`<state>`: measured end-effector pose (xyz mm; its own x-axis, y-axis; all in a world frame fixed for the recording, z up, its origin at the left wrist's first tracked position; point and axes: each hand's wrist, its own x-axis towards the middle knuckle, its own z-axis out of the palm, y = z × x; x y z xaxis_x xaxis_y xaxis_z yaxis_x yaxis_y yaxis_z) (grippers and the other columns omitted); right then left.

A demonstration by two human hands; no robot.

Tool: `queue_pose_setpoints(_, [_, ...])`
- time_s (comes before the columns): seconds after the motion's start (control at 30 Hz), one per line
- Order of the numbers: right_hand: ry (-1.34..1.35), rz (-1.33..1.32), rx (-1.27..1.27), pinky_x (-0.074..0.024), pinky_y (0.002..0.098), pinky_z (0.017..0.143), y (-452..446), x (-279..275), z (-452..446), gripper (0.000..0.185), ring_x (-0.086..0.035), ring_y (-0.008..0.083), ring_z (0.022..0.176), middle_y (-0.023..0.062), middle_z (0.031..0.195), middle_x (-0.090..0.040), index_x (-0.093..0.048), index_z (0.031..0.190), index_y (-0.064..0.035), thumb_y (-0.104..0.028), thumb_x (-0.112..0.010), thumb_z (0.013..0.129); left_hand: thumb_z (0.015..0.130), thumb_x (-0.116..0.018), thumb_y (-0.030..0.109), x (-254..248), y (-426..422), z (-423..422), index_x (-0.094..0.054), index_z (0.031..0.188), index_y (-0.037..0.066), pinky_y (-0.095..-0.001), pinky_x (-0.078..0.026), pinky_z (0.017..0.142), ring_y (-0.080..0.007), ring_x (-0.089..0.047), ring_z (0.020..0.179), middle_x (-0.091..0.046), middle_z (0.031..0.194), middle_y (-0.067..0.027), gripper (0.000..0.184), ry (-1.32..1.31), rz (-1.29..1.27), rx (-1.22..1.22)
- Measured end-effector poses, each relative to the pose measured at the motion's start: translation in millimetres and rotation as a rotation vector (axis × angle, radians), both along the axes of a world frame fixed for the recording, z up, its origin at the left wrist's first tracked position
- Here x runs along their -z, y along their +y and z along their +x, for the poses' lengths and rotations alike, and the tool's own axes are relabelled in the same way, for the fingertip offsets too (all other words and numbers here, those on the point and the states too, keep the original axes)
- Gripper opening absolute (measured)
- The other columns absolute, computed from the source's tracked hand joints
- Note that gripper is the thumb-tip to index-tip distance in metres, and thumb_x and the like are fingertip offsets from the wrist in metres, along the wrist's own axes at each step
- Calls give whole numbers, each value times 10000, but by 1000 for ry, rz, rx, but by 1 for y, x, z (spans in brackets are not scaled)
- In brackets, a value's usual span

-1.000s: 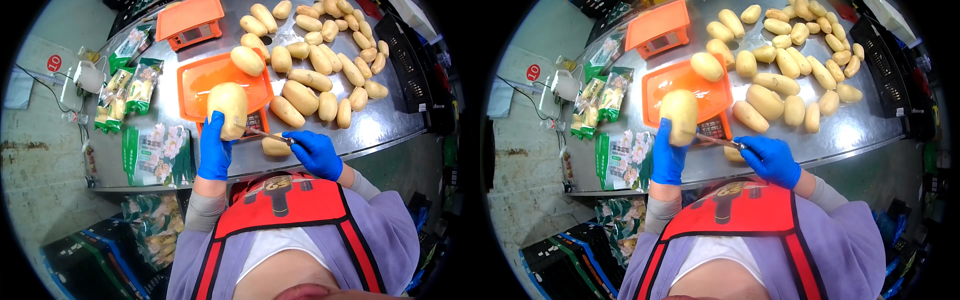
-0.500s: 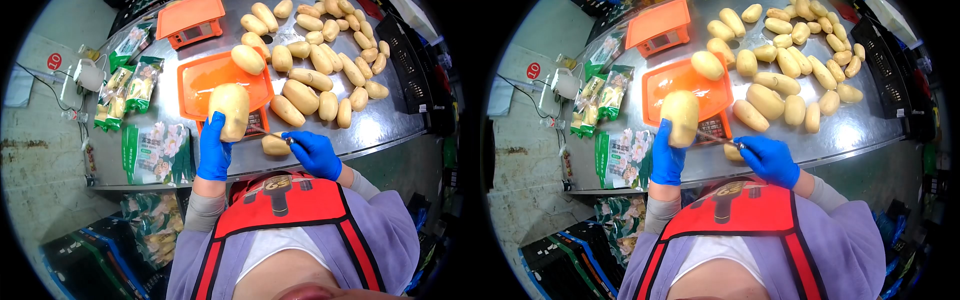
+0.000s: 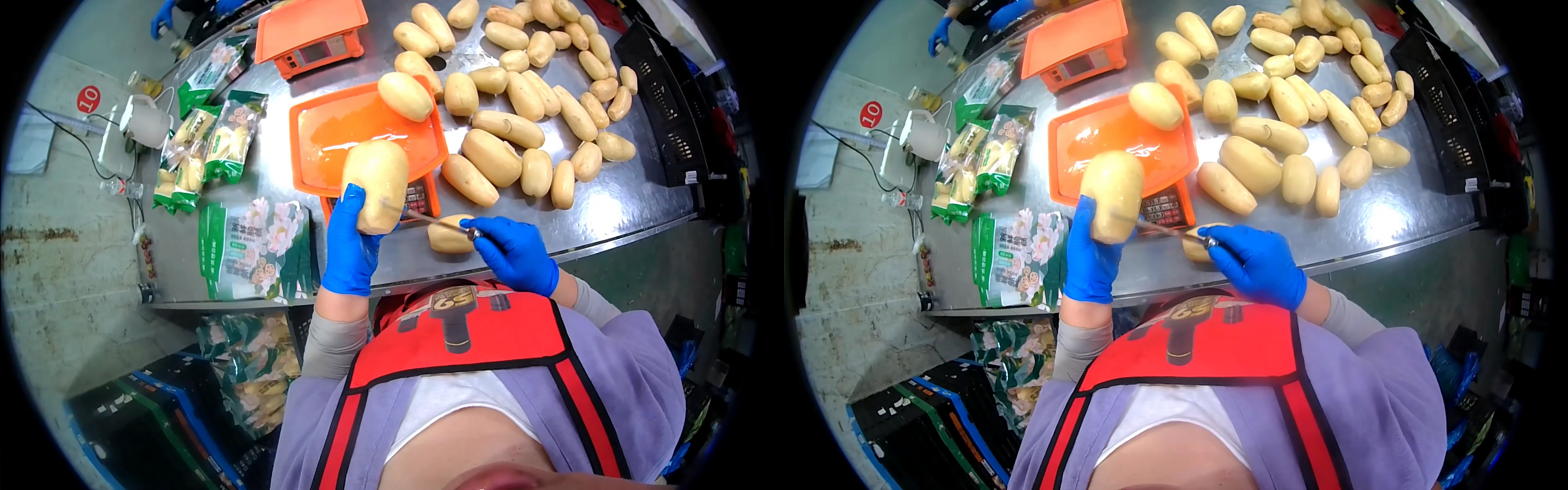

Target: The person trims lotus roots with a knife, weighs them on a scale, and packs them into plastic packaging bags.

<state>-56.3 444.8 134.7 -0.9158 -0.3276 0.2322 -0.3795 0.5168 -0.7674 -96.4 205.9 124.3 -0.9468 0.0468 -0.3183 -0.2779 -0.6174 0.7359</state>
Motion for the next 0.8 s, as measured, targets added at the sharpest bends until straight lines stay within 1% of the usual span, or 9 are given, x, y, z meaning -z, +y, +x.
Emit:
queue_pose_setpoints(0.13, [-54, -6, 23, -496, 334, 579, 0, -3, 0, 196, -626, 289, 689, 124, 835, -640, -633, 1022, -91, -169, -604, 844, 910, -493, 397, -2, 0, 1, -404, 1330, 62, -400, -478, 881, -247, -528, 1128, -508, 1273, -120, 545, 0, -21, -15])
queue_pose_setpoints(0.23, [22, 41, -46, -493, 338, 570, -3, -2, 3, 197, -627, 283, 682, 120, 820, -637, -633, 1024, -92, -170, -602, 845, 907, -495, 406, 0, -1, 1, -404, 1331, 71, -410, -481, 876, -250, -530, 1125, -509, 1272, -118, 548, 1, -14, -6])
queue_pose_setpoints(0.33, [38, 17, -10, -492, 340, 564, -3, 1, 2, 195, -628, 277, 677, 118, 804, -635, -634, 1023, -96, -177, -600, 848, 904, -496, 412, -2, -1, 1, -403, 1331, 73, -418, -483, 873, -254, -533, 1121, -507, 1273, -119, 553, 3, -11, -4])
queue_pose_setpoints(0.43, [-26, -27, 27, -496, 338, 566, -3, -1, 3, 194, -628, 281, 676, 117, 814, -639, -634, 1021, -99, -178, -605, 846, 904, -496, 415, -3, -2, 3, -402, 1330, 74, -420, -486, 869, -256, -536, 1115, -505, 1274, -118, 554, -11, -10, -14])
queue_pose_setpoints(0.5, [-26, 89, -92, -498, 337, 567, -3, -3, 7, 196, -628, 290, 671, 122, 817, -640, -633, 1022, -99, -170, -616, 841, 904, -495, 416, -2, -3, 3, -402, 1330, 75, -420, -487, 867, -256, -538, 1113, -504, 1275, -117, 554, -23, -4, -13])
queue_pose_setpoints(0.53, [-27, 88, -92, -498, 337, 567, -3, -1, 7, 196, -628, 290, 671, 122, 817, -640, -633, 1022, -99, -170, -616, 841, 906, -492, 415, -2, -4, 4, -401, 1331, 74, -420, -488, 865, -255, -538, 1112, -505, 1275, -116, 552, -19, -10, -11])
queue_pose_setpoints(0.6, [35, -45, 17, -498, 333, 563, -6, 4, 5, 195, -630, 283, 667, 112, 799, -637, -635, 1023, -107, -181, -617, 842, 907, -490, 414, -2, -4, 3, -399, 1331, 74, -419, -489, 862, -255, -539, 1111, -505, 1274, -115, 551, -13, -15, -10])
queue_pose_setpoints(0.73, [1, -49, 17, -499, 336, 563, -6, 5, 7, 190, -632, 280, 669, 110, 804, -639, -635, 1019, -110, -182, -614, 845, 913, -483, 400, -3, -4, 5, -397, 1333, 73, -417, -484, 867, -254, -539, 1110, -506, 1274, -113, 539, 7, -3, -13])
queue_pose_setpoints(0.8, [-46, 37, -82, -504, 340, 578, -7, 0, 11, 182, -632, 283, 673, 114, 825, -644, -637, 1012, -107, -178, -610, 847, 915, -482, 395, -1, -6, 6, -396, 1335, 73, -417, -481, 871, -251, -537, 1113, -506, 1275, -112, 536, 5, 2, 7])
